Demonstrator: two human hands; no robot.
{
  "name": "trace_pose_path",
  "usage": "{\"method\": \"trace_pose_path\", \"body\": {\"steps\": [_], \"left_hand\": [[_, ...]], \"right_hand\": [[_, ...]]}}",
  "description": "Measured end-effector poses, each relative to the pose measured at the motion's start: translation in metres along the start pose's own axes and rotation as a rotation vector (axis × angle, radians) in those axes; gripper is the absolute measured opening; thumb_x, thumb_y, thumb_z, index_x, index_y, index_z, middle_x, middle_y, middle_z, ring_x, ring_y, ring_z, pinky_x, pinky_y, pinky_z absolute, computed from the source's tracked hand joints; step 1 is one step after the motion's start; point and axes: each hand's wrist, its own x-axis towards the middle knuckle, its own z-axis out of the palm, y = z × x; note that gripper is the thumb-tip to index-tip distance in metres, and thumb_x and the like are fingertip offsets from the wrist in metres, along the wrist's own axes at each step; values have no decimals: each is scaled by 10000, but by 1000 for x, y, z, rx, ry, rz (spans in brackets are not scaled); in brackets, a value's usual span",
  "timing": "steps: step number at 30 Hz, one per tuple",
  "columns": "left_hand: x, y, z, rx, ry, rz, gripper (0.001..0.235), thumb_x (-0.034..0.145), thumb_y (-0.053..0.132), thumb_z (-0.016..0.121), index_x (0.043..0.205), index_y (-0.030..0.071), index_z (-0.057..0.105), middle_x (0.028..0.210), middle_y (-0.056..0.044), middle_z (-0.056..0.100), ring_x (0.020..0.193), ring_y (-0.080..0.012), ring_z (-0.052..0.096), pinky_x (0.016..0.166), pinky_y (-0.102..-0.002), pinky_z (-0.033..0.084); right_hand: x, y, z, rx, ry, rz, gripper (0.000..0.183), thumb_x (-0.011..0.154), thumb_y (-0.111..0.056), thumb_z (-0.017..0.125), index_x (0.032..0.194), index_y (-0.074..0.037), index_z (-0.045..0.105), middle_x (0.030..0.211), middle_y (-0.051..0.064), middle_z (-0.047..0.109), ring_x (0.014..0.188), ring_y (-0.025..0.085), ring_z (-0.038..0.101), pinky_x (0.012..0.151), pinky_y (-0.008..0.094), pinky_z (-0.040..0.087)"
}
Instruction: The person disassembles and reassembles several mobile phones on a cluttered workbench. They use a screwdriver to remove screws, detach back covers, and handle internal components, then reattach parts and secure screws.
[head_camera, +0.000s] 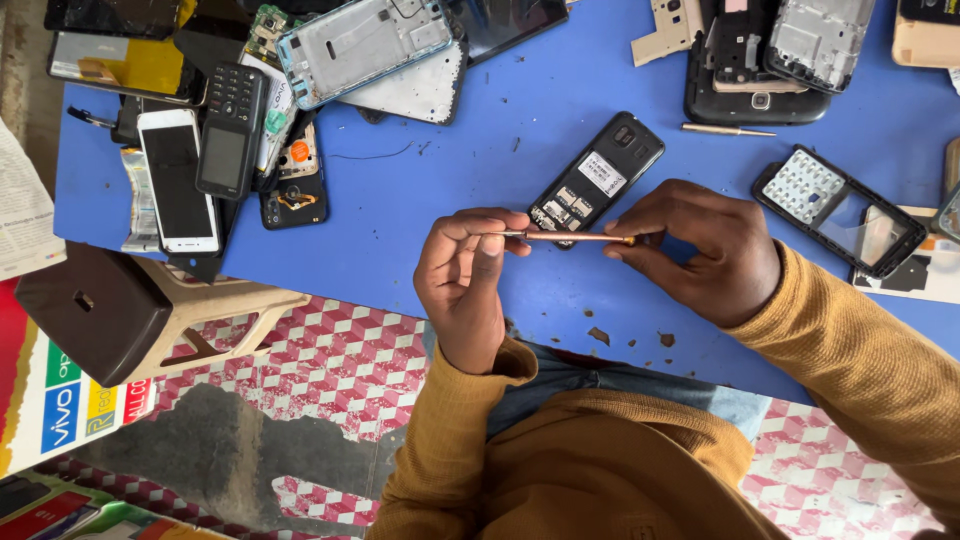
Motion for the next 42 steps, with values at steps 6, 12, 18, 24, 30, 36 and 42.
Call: {"method": "trace_pose_path", "body": {"steps": [6, 12, 18, 24, 30, 36, 42], "left_hand": [[-1, 0, 0, -5, -7, 2, 83, 1105, 82, 606, 1157, 18, 621, 1157, -142, 717, 1026, -188, 689, 899, -339, 572], [-1, 1, 1, 23, -86, 20, 62, 1096, 29, 612, 1151, 8, 635, 1193, -140, 696, 1071, -177, 686, 968, -323, 560], [1, 4, 0, 4, -102, -5, 42, 1068, 6, 642, 1108, -1, 654, 1191, -130, 686, 1057, -175, 692, 968, -327, 568], [1, 4, 0, 2, -118, -25, 42, 1073, 9, 636, 1109, -6, 654, 1185, -129, 680, 1036, -171, 682, 969, -326, 561], [2, 5, 1, -20, -124, -19, 46, 1072, 3, 624, 1110, -6, 647, 1180, -122, 672, 1098, -186, 684, 1034, -368, 575], [2, 5, 0, 24, -172, 5, 67, 1074, 4, 623, 1126, -14, 660, 1197, -136, 683, 1080, -195, 690, 1012, -366, 583], [5, 11, 5, 117, -231, 1, 113, 1043, 16, 662, 1149, -19, 675, 1213, -143, 709, 1137, -217, 715, 1044, -360, 593]], "right_hand": [[0, 1, 1, 16, -8, -2, 277, 812, -17, 844, 1043, 7, 693, 991, 135, 735, 843, 209, 735, 710, 297, 598], [-1, 3, 1, -39, -21, -51, 259, 798, -27, 853, 1013, -3, 710, 955, 108, 737, 833, 201, 714, 705, 303, 581], [-3, 2, 2, -41, -7, -23, 236, 789, -36, 864, 981, -18, 728, 953, 104, 737, 818, 191, 709, 684, 296, 580], [-2, 3, 5, -91, -5, -84, 228, 794, -38, 871, 957, 6, 718, 930, 113, 723, 825, 206, 707, 692, 309, 576], [-2, -1, 5, -78, -30, -43, 219, 787, -51, 863, 955, 11, 736, 907, 123, 725, 739, 197, 710, 622, 291, 571], [-1, -2, 5, -64, -70, -18, 143, 889, 9, 762, 1028, 28, 735, 874, 130, 737, 720, 206, 722, 622, 302, 575], [-4, 0, 9, -1, -140, -36, 104, 904, 16, 719, 999, 11, 678, 864, 128, 731, 722, 239, 730, 650, 341, 575]]}}
